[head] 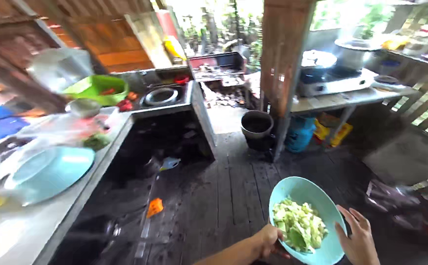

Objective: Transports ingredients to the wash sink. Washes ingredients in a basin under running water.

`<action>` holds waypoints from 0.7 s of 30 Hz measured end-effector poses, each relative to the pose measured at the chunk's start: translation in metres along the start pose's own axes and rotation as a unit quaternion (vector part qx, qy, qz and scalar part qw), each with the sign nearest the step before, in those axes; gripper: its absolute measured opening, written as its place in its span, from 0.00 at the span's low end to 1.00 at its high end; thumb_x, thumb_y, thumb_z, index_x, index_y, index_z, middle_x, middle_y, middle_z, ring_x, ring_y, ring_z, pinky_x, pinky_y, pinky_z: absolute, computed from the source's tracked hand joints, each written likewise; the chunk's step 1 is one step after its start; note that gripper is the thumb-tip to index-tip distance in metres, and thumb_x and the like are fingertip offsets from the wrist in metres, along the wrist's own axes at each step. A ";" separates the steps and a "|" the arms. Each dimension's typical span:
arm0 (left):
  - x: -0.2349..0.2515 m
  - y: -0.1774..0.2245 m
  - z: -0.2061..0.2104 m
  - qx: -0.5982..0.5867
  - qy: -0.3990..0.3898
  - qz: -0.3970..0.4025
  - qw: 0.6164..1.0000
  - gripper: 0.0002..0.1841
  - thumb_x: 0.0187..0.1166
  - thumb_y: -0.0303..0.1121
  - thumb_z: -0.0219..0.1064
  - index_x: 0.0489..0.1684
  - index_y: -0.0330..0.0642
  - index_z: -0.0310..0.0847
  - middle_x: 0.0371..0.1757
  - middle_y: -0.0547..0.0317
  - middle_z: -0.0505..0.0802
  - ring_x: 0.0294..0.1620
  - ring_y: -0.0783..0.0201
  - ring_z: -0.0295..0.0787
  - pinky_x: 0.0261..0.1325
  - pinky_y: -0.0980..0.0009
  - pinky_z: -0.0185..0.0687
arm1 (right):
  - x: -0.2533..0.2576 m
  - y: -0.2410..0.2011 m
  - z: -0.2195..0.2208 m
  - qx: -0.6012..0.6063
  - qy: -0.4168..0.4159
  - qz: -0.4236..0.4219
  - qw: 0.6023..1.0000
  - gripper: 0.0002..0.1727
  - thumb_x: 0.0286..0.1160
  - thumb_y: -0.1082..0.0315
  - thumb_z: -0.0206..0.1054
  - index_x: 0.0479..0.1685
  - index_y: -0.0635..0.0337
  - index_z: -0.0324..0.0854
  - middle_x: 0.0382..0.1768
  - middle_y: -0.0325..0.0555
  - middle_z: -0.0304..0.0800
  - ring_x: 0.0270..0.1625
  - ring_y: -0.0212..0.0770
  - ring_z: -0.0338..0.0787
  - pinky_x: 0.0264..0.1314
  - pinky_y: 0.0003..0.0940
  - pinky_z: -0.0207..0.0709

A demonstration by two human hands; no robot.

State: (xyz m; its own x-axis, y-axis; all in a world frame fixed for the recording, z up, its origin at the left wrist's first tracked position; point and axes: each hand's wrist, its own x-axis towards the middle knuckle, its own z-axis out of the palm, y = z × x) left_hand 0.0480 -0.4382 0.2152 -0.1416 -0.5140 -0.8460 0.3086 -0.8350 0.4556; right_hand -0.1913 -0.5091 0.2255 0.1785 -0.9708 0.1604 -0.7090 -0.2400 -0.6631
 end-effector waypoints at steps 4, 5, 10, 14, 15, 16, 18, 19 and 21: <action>0.000 0.018 -0.058 -0.174 0.095 0.034 0.980 0.16 0.87 0.23 0.49 0.71 0.35 0.63 0.41 0.45 0.91 0.33 0.56 0.93 0.39 0.62 0.91 | 0.080 -0.027 0.062 0.074 -0.006 -0.046 0.996 0.26 0.75 0.75 0.66 0.74 0.74 0.77 0.79 0.82 0.67 0.72 0.76 0.79 0.67 0.60 0.80; -0.002 0.021 -0.076 -0.209 0.125 0.043 0.969 0.14 0.86 0.23 0.50 0.68 0.34 0.66 0.40 0.44 0.91 0.33 0.56 0.93 0.39 0.61 0.91 | 0.099 -0.039 0.082 0.086 -0.013 -0.060 0.994 0.25 0.75 0.75 0.66 0.73 0.73 0.77 0.78 0.81 0.69 0.71 0.74 0.81 0.66 0.59 0.81; -0.018 0.045 -0.171 -0.315 0.248 0.110 0.910 0.09 0.84 0.22 0.50 0.55 0.30 0.71 0.34 0.44 0.91 0.29 0.56 0.91 0.37 0.61 0.90 | 0.180 -0.117 0.200 0.112 -0.095 -0.140 0.979 0.24 0.74 0.77 0.68 0.71 0.71 0.80 0.75 0.77 0.73 0.63 0.67 0.89 0.59 0.53 0.87; -0.038 0.077 -0.261 -0.346 0.287 0.159 0.879 0.08 0.83 0.20 0.49 0.53 0.30 0.71 0.30 0.45 0.92 0.25 0.57 0.92 0.32 0.65 0.91 | 0.237 -0.191 0.305 0.132 -0.157 -0.170 0.964 0.25 0.74 0.78 0.69 0.73 0.70 0.79 0.77 0.78 0.71 0.63 0.68 0.89 0.62 0.54 0.86; -0.042 0.087 -0.281 -0.351 0.292 0.171 0.873 0.08 0.84 0.20 0.49 0.53 0.30 0.71 0.29 0.45 0.92 0.25 0.57 0.92 0.32 0.65 0.91 | 0.251 -0.211 0.328 0.134 -0.172 -0.169 0.961 0.25 0.74 0.77 0.69 0.74 0.70 0.79 0.77 0.77 0.71 0.64 0.67 0.88 0.63 0.53 0.86; -0.045 0.097 -0.302 -0.358 0.297 0.181 0.866 0.08 0.84 0.20 0.49 0.52 0.29 0.71 0.29 0.45 0.91 0.24 0.58 0.92 0.32 0.66 0.91 | 0.265 -0.229 0.351 0.137 -0.187 -0.169 0.958 0.26 0.74 0.77 0.69 0.74 0.69 0.78 0.77 0.76 0.72 0.65 0.67 0.88 0.64 0.53 0.86; -0.051 0.118 -0.337 -0.374 0.312 0.200 0.850 0.08 0.84 0.20 0.47 0.48 0.30 0.72 0.27 0.46 0.91 0.23 0.58 0.92 0.31 0.67 0.90 | 0.293 -0.266 0.391 0.140 -0.219 -0.173 0.950 0.26 0.75 0.77 0.68 0.75 0.70 0.77 0.77 0.75 0.73 0.67 0.67 0.86 0.66 0.52 0.85; -0.055 0.130 -0.354 -0.376 0.316 0.215 0.844 0.08 0.84 0.20 0.47 0.48 0.30 0.72 0.26 0.46 0.91 0.23 0.59 0.92 0.31 0.67 0.90 | 0.307 -0.285 0.408 0.140 -0.235 -0.177 0.945 0.26 0.76 0.77 0.67 0.76 0.70 0.76 0.76 0.75 0.74 0.69 0.67 0.85 0.67 0.52 0.84; -0.063 0.153 -0.384 -0.380 0.330 0.241 0.830 0.09 0.84 0.20 0.46 0.46 0.30 0.73 0.25 0.48 0.92 0.23 0.59 0.92 0.30 0.67 0.90 | 0.334 -0.325 0.438 0.137 -0.273 -0.181 0.935 0.27 0.77 0.78 0.65 0.77 0.71 0.75 0.75 0.74 0.75 0.67 0.65 0.87 0.67 0.51 0.84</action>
State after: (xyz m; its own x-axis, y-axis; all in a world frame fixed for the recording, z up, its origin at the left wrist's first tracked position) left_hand 0.4650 -0.4580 0.2323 0.6400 -0.3228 -0.6972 0.7188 -0.0691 0.6918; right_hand 0.3974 -0.7537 0.1739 0.7470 -0.6617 0.0636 -0.3464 -0.4692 -0.8123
